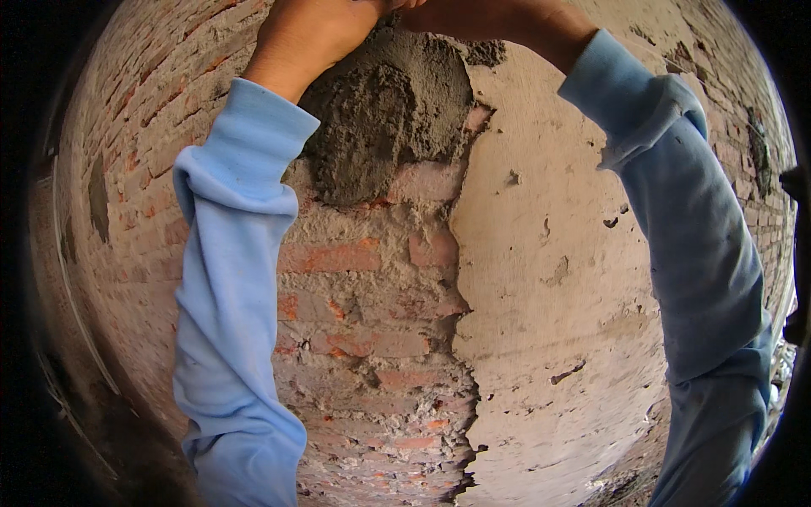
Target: The person walks through a construction area, sits on the floor, and uses a hammer and nail to repair a damaged section of a brick wall. They drive a nail into the wall and then use the hammer to tap and secure the repair.
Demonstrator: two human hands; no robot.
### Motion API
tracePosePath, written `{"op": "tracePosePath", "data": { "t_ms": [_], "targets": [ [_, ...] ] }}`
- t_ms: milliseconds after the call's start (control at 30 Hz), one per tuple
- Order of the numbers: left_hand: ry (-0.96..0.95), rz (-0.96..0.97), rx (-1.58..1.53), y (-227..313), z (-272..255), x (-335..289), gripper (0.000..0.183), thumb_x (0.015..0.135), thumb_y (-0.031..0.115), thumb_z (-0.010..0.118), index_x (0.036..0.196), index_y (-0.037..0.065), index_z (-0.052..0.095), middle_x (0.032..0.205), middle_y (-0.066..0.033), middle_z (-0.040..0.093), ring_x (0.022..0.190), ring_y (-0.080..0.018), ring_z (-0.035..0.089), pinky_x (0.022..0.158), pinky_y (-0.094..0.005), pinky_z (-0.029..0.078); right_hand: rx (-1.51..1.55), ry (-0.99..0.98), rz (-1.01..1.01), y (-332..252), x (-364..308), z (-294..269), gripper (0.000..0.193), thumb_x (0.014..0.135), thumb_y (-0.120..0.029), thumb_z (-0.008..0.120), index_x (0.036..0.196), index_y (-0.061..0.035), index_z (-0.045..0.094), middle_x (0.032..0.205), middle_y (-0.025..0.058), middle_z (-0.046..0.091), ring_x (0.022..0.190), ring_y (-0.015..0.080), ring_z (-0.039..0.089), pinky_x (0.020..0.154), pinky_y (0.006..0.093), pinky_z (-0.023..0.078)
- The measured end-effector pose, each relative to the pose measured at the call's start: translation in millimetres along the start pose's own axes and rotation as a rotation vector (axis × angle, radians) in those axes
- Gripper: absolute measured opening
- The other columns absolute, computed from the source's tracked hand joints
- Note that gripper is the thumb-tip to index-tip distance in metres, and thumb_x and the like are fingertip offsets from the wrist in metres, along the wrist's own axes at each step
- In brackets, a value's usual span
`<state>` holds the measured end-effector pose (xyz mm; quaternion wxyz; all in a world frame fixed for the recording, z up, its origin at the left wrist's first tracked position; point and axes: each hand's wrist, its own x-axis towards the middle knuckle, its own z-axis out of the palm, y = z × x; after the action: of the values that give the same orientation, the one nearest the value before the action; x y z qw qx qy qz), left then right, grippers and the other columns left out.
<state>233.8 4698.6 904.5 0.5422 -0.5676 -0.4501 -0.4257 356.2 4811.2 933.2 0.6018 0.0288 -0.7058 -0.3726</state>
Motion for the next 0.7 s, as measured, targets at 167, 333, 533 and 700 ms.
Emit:
{"op": "tracePosePath", "data": {
  "t_ms": [167,333,533,700],
  "targets": [
    [-0.075,0.103,-0.057,-2.7,-7.3,4.8,0.018,0.085,0.016,0.073,0.089,-0.002,0.072,0.072,-0.0140,0.069,0.068,-0.0116,0.058,0.064,-0.0332,0.048,0.084,-0.008,-0.006,0.9,-9.6,-6.9,0.013,0.073,-0.016,0.062,0.076,-0.0066,0.070,0.075,0.0202,0.066,0.074,0.0383,0.066,0.065,0.0471,0.051],
    [-0.119,0.092,-0.072,-6.1,-9.7,9.1,0.017,0.084,0.015,0.073,0.088,-0.001,0.073,0.072,-0.0127,0.070,0.068,-0.0108,0.059,0.066,-0.0319,0.049,0.123,-0.057,0.104,-2.5,-13.3,-11.7,0.012,0.072,-0.016,0.062,0.075,-0.0075,0.070,0.072,0.0192,0.066,0.072,0.0373,0.066,0.063,0.0466,0.051],
    [-0.146,0.083,-0.035,-5.3,-13.5,9.3,0.016,0.084,0.015,0.073,0.087,-0.001,0.073,0.072,-0.0115,0.070,0.067,-0.0112,0.058,0.065,-0.0322,0.048,0.174,-0.066,0.127,-5.6,-12.1,-14.3,0.011,0.072,-0.016,0.063,0.074,-0.0082,0.070,0.070,0.0177,0.066,0.070,0.0357,0.067,0.062,0.0451,0.051],
    [-0.128,0.027,-0.160,-9.7,-11.8,9.4,0.016,0.084,0.014,0.072,0.087,-0.002,0.073,0.073,-0.0076,0.070,0.069,-0.0114,0.058,0.067,-0.0317,0.047,0.199,-0.042,0.115,-5.8,-10.9,-15.7,0.011,0.072,-0.017,0.065,0.075,-0.0086,0.071,0.073,0.0162,0.068,0.071,0.0346,0.067,0.065,0.0444,0.052]
  ]
}}
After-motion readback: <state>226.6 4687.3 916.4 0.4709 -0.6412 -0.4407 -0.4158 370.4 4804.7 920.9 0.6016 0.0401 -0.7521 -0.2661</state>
